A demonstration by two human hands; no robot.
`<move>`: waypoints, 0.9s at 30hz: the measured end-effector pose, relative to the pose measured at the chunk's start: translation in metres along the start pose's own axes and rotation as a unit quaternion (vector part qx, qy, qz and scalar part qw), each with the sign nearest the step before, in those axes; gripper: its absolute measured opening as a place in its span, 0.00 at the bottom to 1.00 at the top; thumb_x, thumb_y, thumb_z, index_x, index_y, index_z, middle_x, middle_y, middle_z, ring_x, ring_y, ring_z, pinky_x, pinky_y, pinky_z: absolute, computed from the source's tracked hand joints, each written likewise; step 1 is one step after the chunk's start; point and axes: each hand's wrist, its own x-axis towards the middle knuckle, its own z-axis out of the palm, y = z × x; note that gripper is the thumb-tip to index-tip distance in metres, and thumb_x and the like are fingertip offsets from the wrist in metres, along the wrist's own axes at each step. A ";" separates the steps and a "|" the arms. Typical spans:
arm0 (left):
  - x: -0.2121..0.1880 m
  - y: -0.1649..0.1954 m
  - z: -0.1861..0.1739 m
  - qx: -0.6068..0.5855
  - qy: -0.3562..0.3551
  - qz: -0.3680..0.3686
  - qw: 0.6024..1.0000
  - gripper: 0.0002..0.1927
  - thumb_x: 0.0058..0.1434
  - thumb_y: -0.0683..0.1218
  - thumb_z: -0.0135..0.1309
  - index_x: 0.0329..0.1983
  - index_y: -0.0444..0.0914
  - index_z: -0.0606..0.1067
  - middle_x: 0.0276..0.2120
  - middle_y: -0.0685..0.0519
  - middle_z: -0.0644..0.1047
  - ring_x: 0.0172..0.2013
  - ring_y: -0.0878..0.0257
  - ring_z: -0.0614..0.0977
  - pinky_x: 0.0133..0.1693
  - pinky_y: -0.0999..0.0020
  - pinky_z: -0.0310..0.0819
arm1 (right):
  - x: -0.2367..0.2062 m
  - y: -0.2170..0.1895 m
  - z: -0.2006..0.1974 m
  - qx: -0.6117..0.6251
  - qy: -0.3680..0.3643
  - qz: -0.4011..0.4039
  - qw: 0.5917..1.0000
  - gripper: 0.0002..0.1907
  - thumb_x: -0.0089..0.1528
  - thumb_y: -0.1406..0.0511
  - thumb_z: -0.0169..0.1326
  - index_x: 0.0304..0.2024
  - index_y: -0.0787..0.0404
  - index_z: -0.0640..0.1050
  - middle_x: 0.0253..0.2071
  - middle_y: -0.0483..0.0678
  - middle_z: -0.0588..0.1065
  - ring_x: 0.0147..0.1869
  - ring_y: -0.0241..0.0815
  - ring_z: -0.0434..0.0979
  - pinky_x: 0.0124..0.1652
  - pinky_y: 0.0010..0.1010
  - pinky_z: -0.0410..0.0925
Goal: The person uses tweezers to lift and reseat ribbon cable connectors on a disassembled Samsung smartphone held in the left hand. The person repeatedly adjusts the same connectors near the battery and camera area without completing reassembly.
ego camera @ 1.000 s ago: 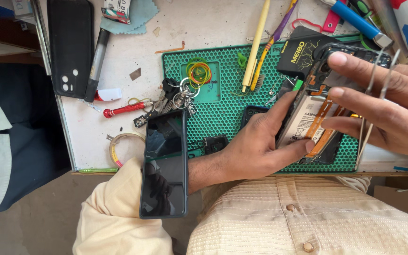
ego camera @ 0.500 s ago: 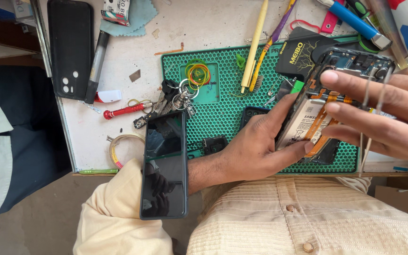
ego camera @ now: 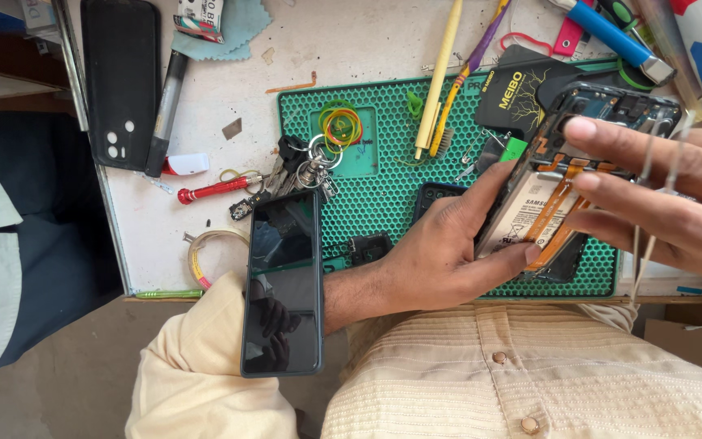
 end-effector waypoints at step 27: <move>0.000 0.006 -0.002 0.013 0.016 -0.009 1.000 0.38 0.72 0.48 0.55 0.77 0.33 0.50 0.45 0.42 0.82 0.44 0.59 0.88 0.49 0.66 0.84 | -0.005 0.003 0.006 0.064 -0.003 0.063 0.996 0.25 0.54 0.71 0.66 0.52 0.66 0.71 0.57 0.63 0.77 0.38 0.46 0.85 0.30 0.27 0.75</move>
